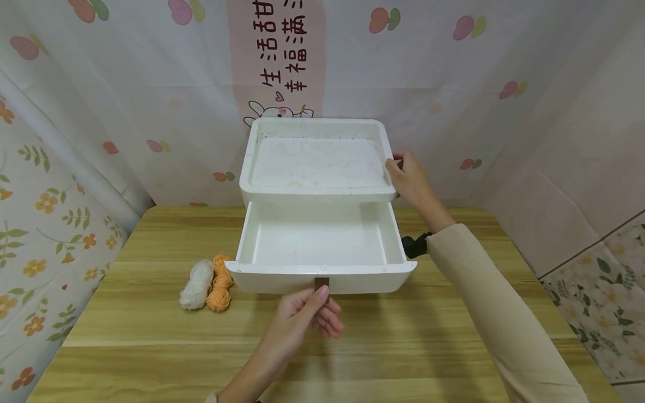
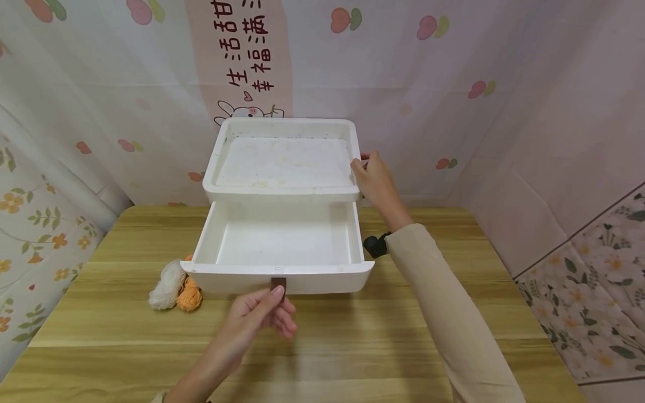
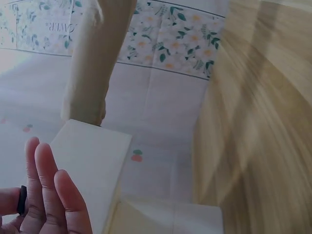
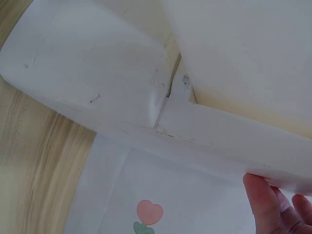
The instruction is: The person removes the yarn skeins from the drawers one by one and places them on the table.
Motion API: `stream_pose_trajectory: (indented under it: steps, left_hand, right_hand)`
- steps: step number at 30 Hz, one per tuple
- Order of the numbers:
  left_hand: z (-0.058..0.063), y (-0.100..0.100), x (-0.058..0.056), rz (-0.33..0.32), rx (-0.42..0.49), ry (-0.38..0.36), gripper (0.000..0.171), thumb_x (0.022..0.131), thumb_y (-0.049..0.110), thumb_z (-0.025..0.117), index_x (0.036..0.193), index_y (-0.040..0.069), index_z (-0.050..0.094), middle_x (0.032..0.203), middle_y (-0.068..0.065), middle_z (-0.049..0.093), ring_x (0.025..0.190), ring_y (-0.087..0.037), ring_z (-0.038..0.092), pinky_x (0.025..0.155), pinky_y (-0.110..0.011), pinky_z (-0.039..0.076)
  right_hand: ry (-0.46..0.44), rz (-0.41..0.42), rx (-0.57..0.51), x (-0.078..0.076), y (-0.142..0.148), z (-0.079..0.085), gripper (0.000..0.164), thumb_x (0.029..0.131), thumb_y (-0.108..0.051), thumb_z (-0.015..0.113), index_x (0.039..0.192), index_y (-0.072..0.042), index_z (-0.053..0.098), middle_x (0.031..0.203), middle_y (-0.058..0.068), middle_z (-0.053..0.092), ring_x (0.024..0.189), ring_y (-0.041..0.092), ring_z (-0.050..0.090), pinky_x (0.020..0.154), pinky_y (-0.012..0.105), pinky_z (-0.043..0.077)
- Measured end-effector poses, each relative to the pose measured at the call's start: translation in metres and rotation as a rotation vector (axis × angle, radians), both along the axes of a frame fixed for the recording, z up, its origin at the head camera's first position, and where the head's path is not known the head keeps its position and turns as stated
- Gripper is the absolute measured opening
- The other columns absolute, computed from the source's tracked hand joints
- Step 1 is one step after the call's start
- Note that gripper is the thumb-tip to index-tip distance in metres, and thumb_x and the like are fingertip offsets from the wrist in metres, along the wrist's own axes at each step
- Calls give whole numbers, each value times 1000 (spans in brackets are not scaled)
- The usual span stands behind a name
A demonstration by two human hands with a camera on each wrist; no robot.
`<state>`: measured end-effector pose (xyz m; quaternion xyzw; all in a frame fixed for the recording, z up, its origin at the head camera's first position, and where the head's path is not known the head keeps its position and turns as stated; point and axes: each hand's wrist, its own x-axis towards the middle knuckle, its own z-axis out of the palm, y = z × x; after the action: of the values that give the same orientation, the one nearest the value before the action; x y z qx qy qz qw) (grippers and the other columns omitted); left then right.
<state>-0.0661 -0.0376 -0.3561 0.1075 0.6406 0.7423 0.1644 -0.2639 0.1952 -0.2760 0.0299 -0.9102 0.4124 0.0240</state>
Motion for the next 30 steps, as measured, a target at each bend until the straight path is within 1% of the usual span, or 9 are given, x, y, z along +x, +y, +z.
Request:
stream_pose_trajectory:
  steps: [2, 4, 6, 11, 14, 21, 25, 27, 30]
  left_hand:
    - [3, 0, -2, 3, -2, 33, 50, 100, 31, 41, 94, -16, 57, 82, -33, 65, 65, -11, 66, 64, -29, 55]
    - [6, 1, -5, 12, -4, 50, 49, 100, 30, 41, 94, -16, 57, 83, -33, 65, 65, -11, 66, 64, -29, 55]
    - [9, 1, -9, 27, -9, 44, 47, 100, 30, 41, 94, -14, 58, 82, -29, 67, 65, -12, 65, 64, -28, 55]
    - [11, 2, -21, 55, -5, 12, 42, 100, 29, 43, 98, -10, 59, 79, -13, 71, 66, -12, 65, 65, -27, 55]
    - [12, 4, -30, 65, -10, 19, 40, 100, 28, 42, 100, -7, 60, 80, -9, 71, 65, -11, 64, 66, -29, 55]
    - [12, 7, -52, 106, -47, 51, 37, 100, 26, 42, 102, -6, 60, 84, -14, 71, 65, -11, 64, 65, -29, 55]
    - [10, 9, -63, 127, -60, 54, 36, 100, 25, 42, 101, -5, 61, 82, -12, 71, 63, -12, 63, 64, -30, 55]
    - [9, 10, -69, 132, -62, 64, 38, 100, 26, 41, 101, -7, 61, 82, -11, 71, 63, -12, 64, 64, -30, 55]
    - [8, 9, -75, 142, -68, 64, 39, 100, 27, 42, 100, -7, 62, 81, -11, 71, 63, -13, 64, 63, -28, 55]
  right_hand:
    - [0, -2, 3, 0, 0, 0, 54, 98, -34, 30, 137, 3, 29, 118, 21, 49, 91, 29, 55, 60, 24, 51]
    - [-1, 0, 4, 0, -1, 1, 54, 98, -34, 30, 138, 2, 29, 119, 21, 49, 92, 29, 55, 61, 25, 52]
    - [2, -2, 5, 1, -1, 1, 53, 98, -34, 30, 137, 2, 29, 119, 21, 50, 93, 29, 55, 61, 25, 51]
    - [10, -15, 9, 1, -2, 2, 53, 98, -34, 31, 137, 3, 31, 119, 22, 50, 94, 30, 54, 60, 24, 50]
    - [14, -19, 13, 1, -2, 2, 54, 98, -34, 31, 137, 4, 31, 118, 23, 50, 94, 30, 54, 59, 24, 50]
    - [4, -25, 0, 1, -2, 2, 53, 98, -33, 31, 137, 3, 31, 118, 22, 49, 90, 28, 54, 57, 22, 49]
    - [7, -34, -4, 1, -2, 3, 52, 98, -33, 32, 136, 3, 32, 117, 22, 50, 88, 27, 53, 55, 21, 48]
    - [10, -34, -5, 1, -2, 2, 52, 98, -33, 32, 136, 3, 33, 116, 22, 50, 88, 27, 53, 54, 21, 48]
    - [12, -31, -1, 0, -2, 2, 52, 98, -33, 32, 136, 3, 33, 116, 21, 50, 90, 27, 53, 55, 21, 49]
